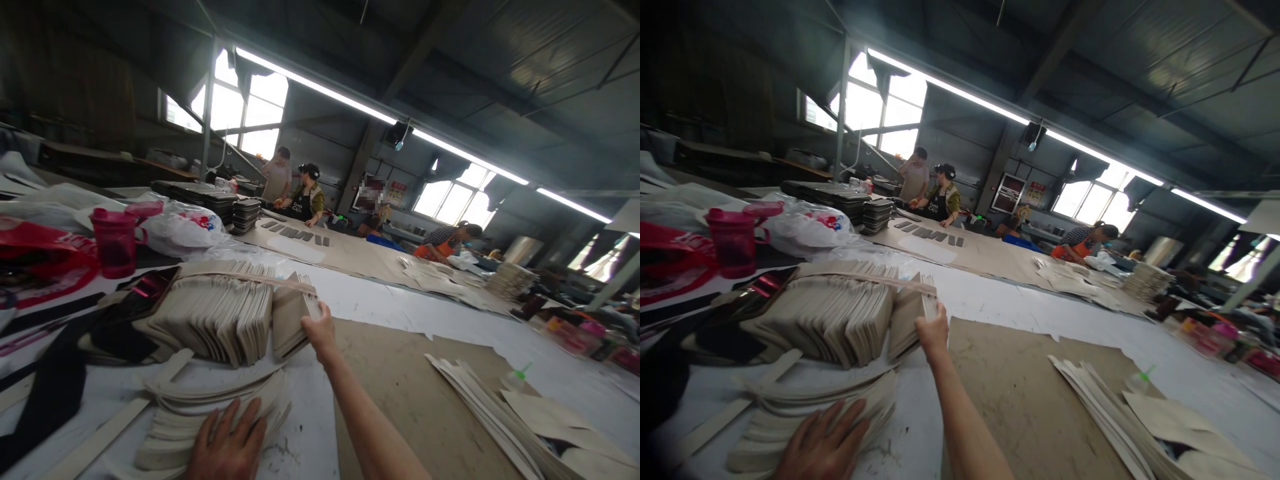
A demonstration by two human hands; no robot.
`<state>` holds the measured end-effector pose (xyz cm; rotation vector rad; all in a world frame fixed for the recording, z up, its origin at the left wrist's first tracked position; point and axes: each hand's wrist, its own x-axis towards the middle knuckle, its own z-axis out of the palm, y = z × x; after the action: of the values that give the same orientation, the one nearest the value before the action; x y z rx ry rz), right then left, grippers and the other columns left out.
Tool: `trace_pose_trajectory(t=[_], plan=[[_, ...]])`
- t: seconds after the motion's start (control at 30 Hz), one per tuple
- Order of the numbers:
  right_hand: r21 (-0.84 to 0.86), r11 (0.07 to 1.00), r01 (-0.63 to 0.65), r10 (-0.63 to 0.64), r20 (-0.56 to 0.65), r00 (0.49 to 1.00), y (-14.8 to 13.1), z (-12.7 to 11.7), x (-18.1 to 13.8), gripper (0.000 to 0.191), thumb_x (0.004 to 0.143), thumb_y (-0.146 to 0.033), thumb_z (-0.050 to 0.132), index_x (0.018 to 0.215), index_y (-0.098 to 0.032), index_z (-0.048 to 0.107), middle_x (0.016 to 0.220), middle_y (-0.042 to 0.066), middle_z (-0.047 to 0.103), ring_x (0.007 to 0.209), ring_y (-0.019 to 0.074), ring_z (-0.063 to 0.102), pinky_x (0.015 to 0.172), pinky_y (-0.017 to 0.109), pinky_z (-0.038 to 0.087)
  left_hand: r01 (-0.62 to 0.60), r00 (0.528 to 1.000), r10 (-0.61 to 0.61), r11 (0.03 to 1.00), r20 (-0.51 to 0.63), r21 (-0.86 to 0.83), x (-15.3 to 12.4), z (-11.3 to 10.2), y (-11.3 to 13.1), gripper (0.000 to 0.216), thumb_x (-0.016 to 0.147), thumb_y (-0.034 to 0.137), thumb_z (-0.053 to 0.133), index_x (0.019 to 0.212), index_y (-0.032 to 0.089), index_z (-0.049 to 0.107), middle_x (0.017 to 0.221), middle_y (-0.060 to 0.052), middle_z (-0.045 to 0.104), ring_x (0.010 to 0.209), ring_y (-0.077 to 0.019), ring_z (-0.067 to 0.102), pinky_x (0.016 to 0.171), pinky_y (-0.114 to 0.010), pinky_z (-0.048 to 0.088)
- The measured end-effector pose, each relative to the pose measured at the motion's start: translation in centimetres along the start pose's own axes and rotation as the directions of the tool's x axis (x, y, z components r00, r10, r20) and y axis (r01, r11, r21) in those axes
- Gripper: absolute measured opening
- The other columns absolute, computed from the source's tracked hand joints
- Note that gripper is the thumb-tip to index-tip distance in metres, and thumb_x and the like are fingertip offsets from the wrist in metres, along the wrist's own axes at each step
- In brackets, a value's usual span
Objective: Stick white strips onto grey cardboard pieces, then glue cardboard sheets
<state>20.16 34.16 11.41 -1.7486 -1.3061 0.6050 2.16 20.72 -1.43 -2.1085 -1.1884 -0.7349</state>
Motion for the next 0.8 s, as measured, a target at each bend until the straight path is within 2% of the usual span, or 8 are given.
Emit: trace_pose_trajectory(t=[0.1,0.17,0.27,0.37,0.53,0.63,0.7,0.8], plan=[[0.121,0.991,-0.052,0.043,0.08,0.996,-0.9,-3.0,0.3,0.071,0.072,-0.026,0.058,0.141,-0.017,0.045,0.108,0.01,0.068,0.094,0.0245,0.068,0.077,0.036,0.056,0.017,1.0,-0.017,1.0,0.015,-0.008,0.1,-0.2,0.1,0.041,0.072,0.01,0.052,0.102,0.032,0.07,0.12,0.003,0.072,0.108,-0.0285,0.062,0.095,-0.049,0.033],[0.192,0.978,-0.085,0.058,0.143,0.988,-1.6,-4.8,-0.2,0.071,0.071,-0.028,0.058,0.14,-0.018,0.046,0.091,0.005,0.067,0.075,0.0208,0.066,0.063,0.033,0.056,0.044,0.998,-0.044,0.999,0.034,-0.006,0.2,-0.2,0.3,0.041,0.072,0.009,0.052,0.102,0.032,0.07,0.12,0.002,0.072,0.109,-0.0289,0.061,0.096,-0.05,0.033],[0.254,0.96,-0.119,0.068,0.203,0.977,-2.4,-6.6,-1.7,0.069,0.067,-0.03,0.059,0.135,-0.018,0.049,0.074,-0.002,0.06,0.061,0.0166,0.059,0.055,0.03,0.052,0.07,0.996,-0.069,0.997,0.052,-0.019,0.3,-0.4,0.5,0.04,0.075,0.01,0.052,0.104,0.031,0.07,0.122,0.001,0.071,0.111,-0.0295,0.06,0.097,-0.051,0.034],[0.263,0.959,-0.107,0.052,0.21,0.976,-2.8,-7.2,-3.7,0.066,0.064,-0.031,0.059,0.129,-0.017,0.053,0.068,-0.003,0.055,0.057,0.0158,0.053,0.052,0.028,0.048,0.087,0.994,-0.084,0.995,0.067,-0.053,0.4,-0.6,0.5,0.04,0.078,0.01,0.051,0.106,0.031,0.069,0.124,0.001,0.07,0.113,-0.0292,0.06,0.097,-0.051,0.034],[0.225,0.972,0.07,-0.11,0.171,0.979,-4.1,-7.4,-6.7,0.062,0.057,-0.025,0.064,0.119,-0.021,0.06,0.078,-0.002,0.061,0.068,0.017,0.055,0.062,0.028,0.046,0.115,0.99,-0.108,0.991,0.095,-0.068,0.4,-0.7,0.8,0.045,0.076,0.004,0.049,0.108,0.029,0.069,0.125,-0.001,0.069,0.114,-0.0307,0.06,0.097,-0.052,0.035],[0.179,0.973,0.145,-0.183,0.224,0.957,-5.7,-8.5,-8.0,0.064,0.056,-0.023,0.064,0.12,-0.022,0.061,0.078,-0.002,0.063,0.067,0.017,0.054,0.063,0.028,0.044,0.137,0.986,-0.128,0.988,0.103,-0.075,0.6,-0.8,0.9,0.046,0.076,0.003,0.05,0.108,0.029,0.069,0.126,-0.002,0.069,0.115,-0.0311,0.06,0.098,-0.053,0.034],[0.173,0.976,0.133,-0.177,0.267,0.947,-6.7,-10.0,-8.4,0.064,0.057,-0.025,0.064,0.12,-0.021,0.06,0.078,-0.002,0.063,0.066,0.0163,0.053,0.061,0.028,0.042,0.152,0.983,-0.142,0.985,0.113,-0.087,0.7,-0.9,1.0,0.048,0.076,0.003,0.05,0.111,0.03,0.069,0.127,-0.001,0.068,0.116,-0.0302,0.059,0.1,-0.053,0.033],[0.226,0.974,-0.002,-0.072,0.317,0.946,-6.8,-13.2,-8.8,0.065,0.057,-0.033,0.066,0.119,-0.019,0.059,0.074,-0.002,0.061,0.062,0.0153,0.052,0.055,0.026,0.037,0.173,0.978,-0.157,0.978,0.138,-0.114,1.0,-1.3,1.0,0.047,0.078,0.004,0.051,0.112,0.032,0.069,0.124,0.002,0.069,0.115,-0.0286,0.06,0.1,-0.05,0.035]])
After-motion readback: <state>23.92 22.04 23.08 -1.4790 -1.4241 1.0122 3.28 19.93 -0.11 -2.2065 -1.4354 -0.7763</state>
